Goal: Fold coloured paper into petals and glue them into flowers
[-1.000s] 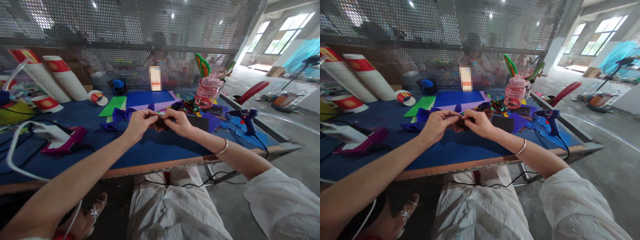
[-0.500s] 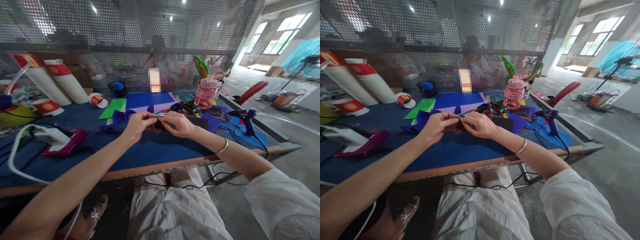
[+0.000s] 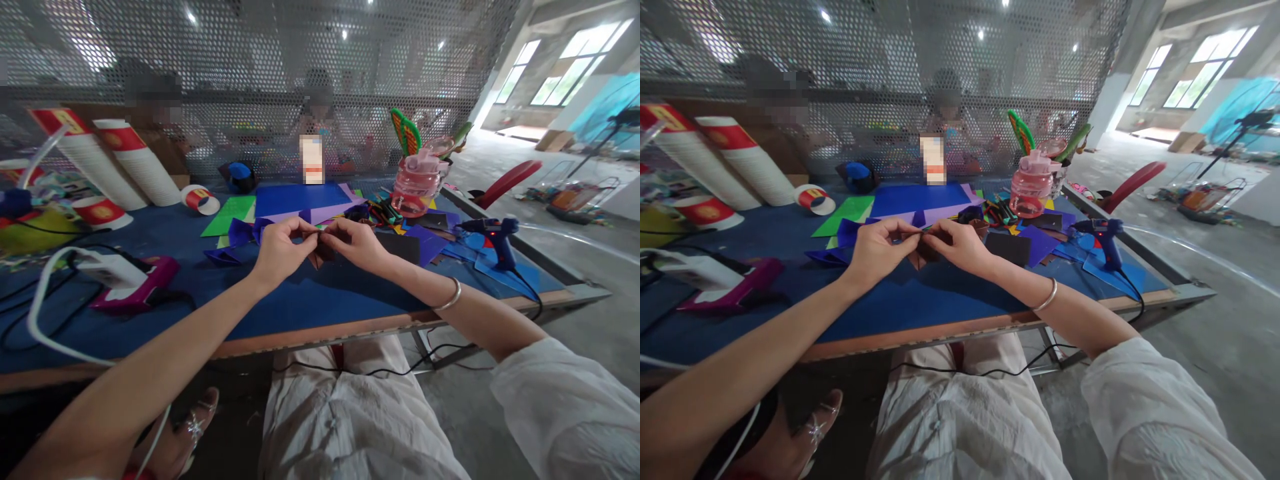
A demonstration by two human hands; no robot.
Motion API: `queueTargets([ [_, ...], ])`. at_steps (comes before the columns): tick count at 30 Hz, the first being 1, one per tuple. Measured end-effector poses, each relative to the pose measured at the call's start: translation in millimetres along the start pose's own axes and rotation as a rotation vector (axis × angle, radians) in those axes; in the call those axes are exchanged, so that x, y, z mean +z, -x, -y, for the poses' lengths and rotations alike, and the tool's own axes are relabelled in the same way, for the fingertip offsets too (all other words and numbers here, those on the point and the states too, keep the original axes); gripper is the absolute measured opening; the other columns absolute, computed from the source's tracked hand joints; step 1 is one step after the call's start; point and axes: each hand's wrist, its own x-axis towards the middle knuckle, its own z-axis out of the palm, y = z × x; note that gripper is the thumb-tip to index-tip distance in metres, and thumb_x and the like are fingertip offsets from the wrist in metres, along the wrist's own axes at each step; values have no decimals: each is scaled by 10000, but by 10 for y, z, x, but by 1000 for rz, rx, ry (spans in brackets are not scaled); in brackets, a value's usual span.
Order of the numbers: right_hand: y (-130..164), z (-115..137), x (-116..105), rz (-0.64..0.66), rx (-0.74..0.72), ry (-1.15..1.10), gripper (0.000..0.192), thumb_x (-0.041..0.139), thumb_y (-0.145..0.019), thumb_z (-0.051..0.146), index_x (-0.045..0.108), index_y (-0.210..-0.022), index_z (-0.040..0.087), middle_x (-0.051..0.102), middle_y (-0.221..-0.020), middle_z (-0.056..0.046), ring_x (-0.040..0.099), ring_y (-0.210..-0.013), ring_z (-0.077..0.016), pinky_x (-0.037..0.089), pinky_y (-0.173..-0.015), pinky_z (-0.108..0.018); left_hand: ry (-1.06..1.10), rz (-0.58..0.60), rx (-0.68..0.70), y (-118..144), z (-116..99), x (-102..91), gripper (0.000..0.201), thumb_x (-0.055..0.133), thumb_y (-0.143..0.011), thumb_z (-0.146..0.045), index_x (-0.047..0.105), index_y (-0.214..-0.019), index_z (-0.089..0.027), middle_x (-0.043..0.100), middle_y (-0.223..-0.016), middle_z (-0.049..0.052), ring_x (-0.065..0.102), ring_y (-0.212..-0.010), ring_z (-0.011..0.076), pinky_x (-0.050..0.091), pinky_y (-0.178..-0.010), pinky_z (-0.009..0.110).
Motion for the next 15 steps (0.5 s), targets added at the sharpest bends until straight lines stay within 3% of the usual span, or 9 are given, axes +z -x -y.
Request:
queueTargets([
  [8,9,16,2,31,-61,35,164,576,-882,343,537,-799,208,615,-721,8,544,-661,-135,418,-638,-272,-96,32,104,56,0,21,74,646,-751,-214,711,-753,-177,726,-786,40,669,-730,170,525,-624,261],
  [15,37,27,43,35,-138,214,171,542,-849,191,410,-753,242,548,-693,10,493,-648,-148,384,-628,-283,-147,-2,73,148,6,95,40,644,-740,-190,673,-712,-192,693,-750,17,645,-733,169,527,-690,283],
])
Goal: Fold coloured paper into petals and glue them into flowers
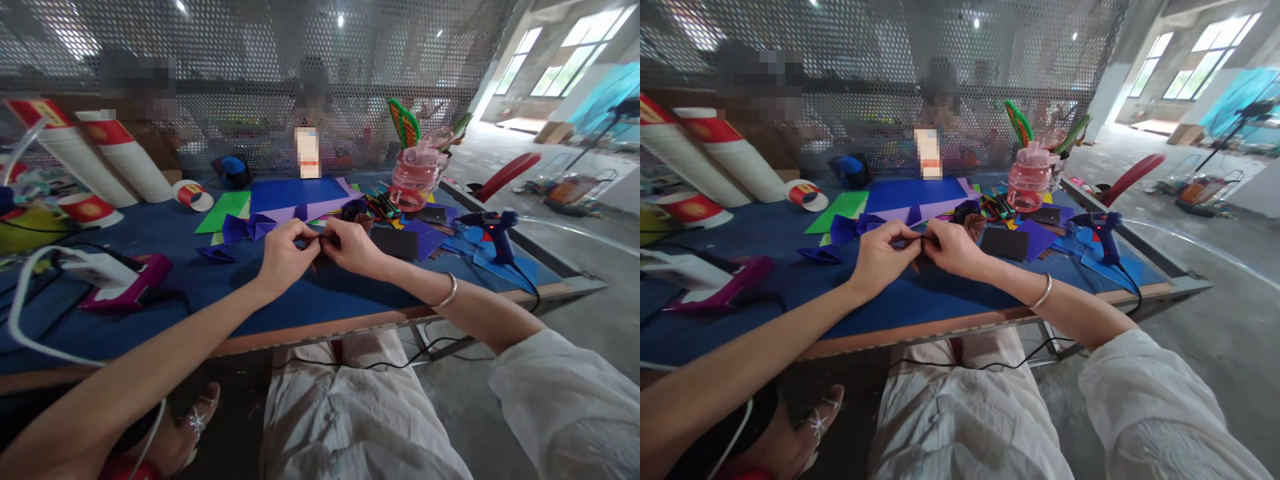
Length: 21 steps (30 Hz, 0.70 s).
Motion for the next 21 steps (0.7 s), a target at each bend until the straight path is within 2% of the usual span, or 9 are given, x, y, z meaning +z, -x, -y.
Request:
queueTargets([
  [4,14,-26,61,-7,-88,185,195,523,-851,124,385,-793,249,588,-806,-52,554,-795,-213,433,-728,-336,25,-24,-46,22,-4,37,36,635,-692,-164,647,-677,-195,675,-724,0,620,-670,146,503,-644,261],
  [7,-3,-51,75,-11,-63,170,170,502,-890,132,408,-803,244,619,-829,-68,579,-821,-222,436,-740,-343,60,1,-104,-30,44,47,19,643,-682,-186,640,-695,-200,676,-714,0,619,-661,154,490,-607,258],
  [9,-18,-55,62,-31,8,78,149,513,-930,191,441,-809,238,638,-816,-55,594,-785,-204,435,-722,-330,84,5,-127,-95,95,46,32,653,-681,-207,631,-704,-201,677,-700,-2,628,-672,160,495,-631,266],
  [11,-27,-48,47,-63,110,-28,125,540,-968,302,506,-874,227,665,-825,-36,615,-757,-184,447,-715,-316,100,-38,-152,-166,144,38,56,657,-676,-215,611,-704,-201,661,-675,-12,622,-656,153,488,-636,265],
  [14,-34,-31,59,-60,284,-162,228,612,-949,440,561,-986,220,686,-787,-5,640,-713,-165,468,-681,-295,117,-105,-207,-237,185,15,82,654,-671,-208,583,-712,-206,645,-681,-18,621,-649,150,488,-630,262],
  [18,-70,-22,142,56,515,-394,204,671,-904,346,522,-857,214,690,-725,-12,661,-659,-160,520,-642,-293,116,-154,-222,-244,177,-2,94,643,-686,-200,570,-744,-215,637,-720,-20,635,-688,151,519,-690,271],
  [21,-104,-42,164,39,569,-471,137,614,-897,232,497,-829,217,685,-706,-14,663,-641,-160,533,-635,-295,149,-135,-183,-217,155,8,139,627,-685,-178,566,-805,-214,635,-787,-15,641,-719,145,528,-704,267],
])
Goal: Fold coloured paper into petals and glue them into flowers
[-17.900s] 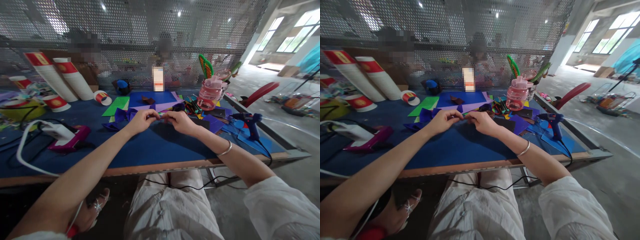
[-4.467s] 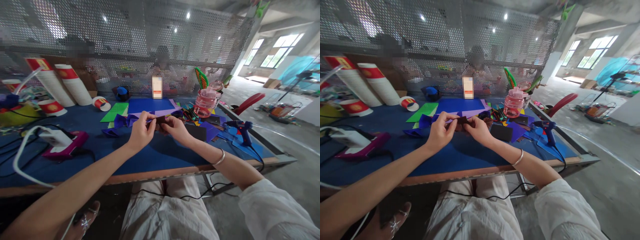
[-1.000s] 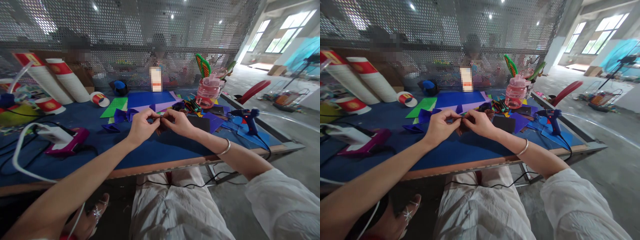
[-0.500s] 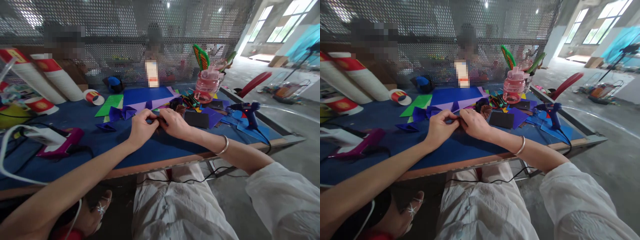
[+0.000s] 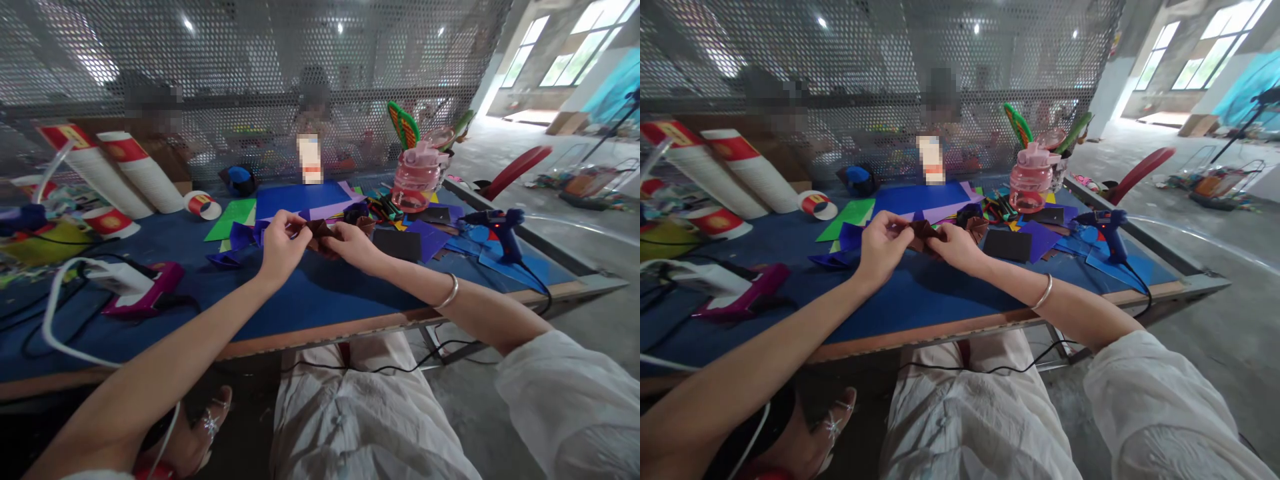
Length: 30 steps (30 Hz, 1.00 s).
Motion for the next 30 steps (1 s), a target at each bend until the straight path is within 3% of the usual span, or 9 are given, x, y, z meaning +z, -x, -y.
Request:
queueTargets([
  [6,17,28,-146,-223,-205,298,115,601,-836,250,493,-803,224,637,-717,13,617,-674,-164,446,-647,-282,16,190,104,108,-39,38,304,589,-674,-139,640,-970,-184,683,-939,48,674,-861,185,553,-638,249],
  [10,69,60,-188,-206,-322,403,77,561,-829,222,486,-812,222,642,-750,-2,611,-696,-165,404,-661,-282,49,261,106,137,-35,41,244,677,-759,-257,651,-988,-175,709,-907,61,681,-788,188,557,-569,250],
  [15,95,71,-179,-124,-424,416,70,556,-828,201,499,-789,216,629,-725,5,580,-671,-146,384,-644,-268,11,211,167,61,41,12,149,678,-805,-292,706,-890,-172,754,-831,47,701,-756,180,583,-742,311],
  [18,108,77,-177,-104,-447,363,30,552,-864,223,569,-867,199,672,-767,-6,611,-700,-147,414,-662,-265,64,216,107,26,59,-5,121,699,-773,-267,715,-849,-173,751,-790,33,698,-731,177,587,-761,320],
  [22,125,78,-174,-88,-436,243,157,536,-933,308,596,-1014,187,692,-754,0,632,-677,-145,453,-658,-267,193,219,-56,27,21,-27,157,746,-738,-279,714,-843,-167,712,-704,13,663,-615,161,571,-622,293],
  [30,135,78,-163,-63,-524,184,99,514,-894,206,571,-975,204,700,-751,6,638,-663,-141,464,-646,-258,334,229,-169,64,-83,-34,179,777,-672,-252,713,-811,-160,669,-610,-13,635,-542,142,554,-541,266],
])
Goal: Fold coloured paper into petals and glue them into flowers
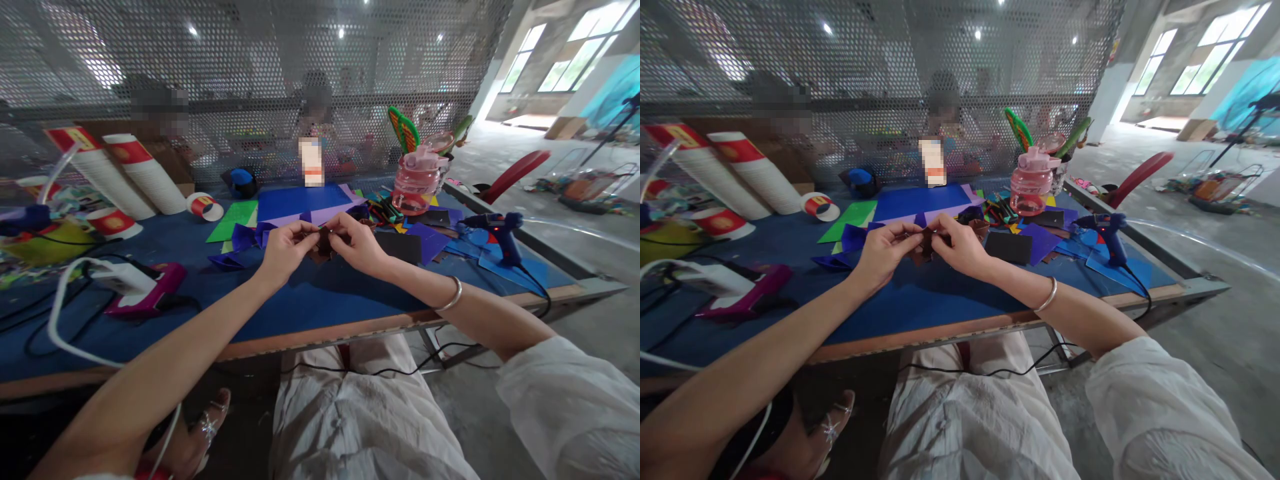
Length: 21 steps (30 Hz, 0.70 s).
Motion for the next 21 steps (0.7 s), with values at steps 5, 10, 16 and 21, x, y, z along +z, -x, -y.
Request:
queueTargets([
  [5,-19,-23,-22,30,-106,68,102,490,-857,173,589,-874,194,658,-741,9,569,-658,-126,432,-663,-251,24,31,-58,11,-12,-5,192,779,-667,-271,710,-811,-163,696,-646,0,669,-534,169,588,-537,307],
  [10,-24,-30,-41,41,-132,129,115,475,-843,161,585,-849,192,625,-719,10,552,-657,-125,410,-666,-249,36,60,-103,2,-20,-21,209,796,-673,-300,720,-814,-165,709,-646,11,678,-534,181,591,-545,322],
  [16,-36,-4,-69,88,-140,103,76,456,-836,169,519,-814,205,605,-681,21,563,-634,-121,405,-648,-238,57,58,-141,8,-53,-27,225,827,-626,-287,750,-794,-159,719,-675,15,662,-561,154,560,-558,279],
  [21,-34,1,-88,124,-160,159,86,445,-834,166,520,-821,205,597,-677,18,549,-618,-119,395,-638,-238,92,99,-232,11,-82,-37,261,849,-620,-324,765,-804,-159,746,-721,33,694,-617,179,584,-599,305],
])
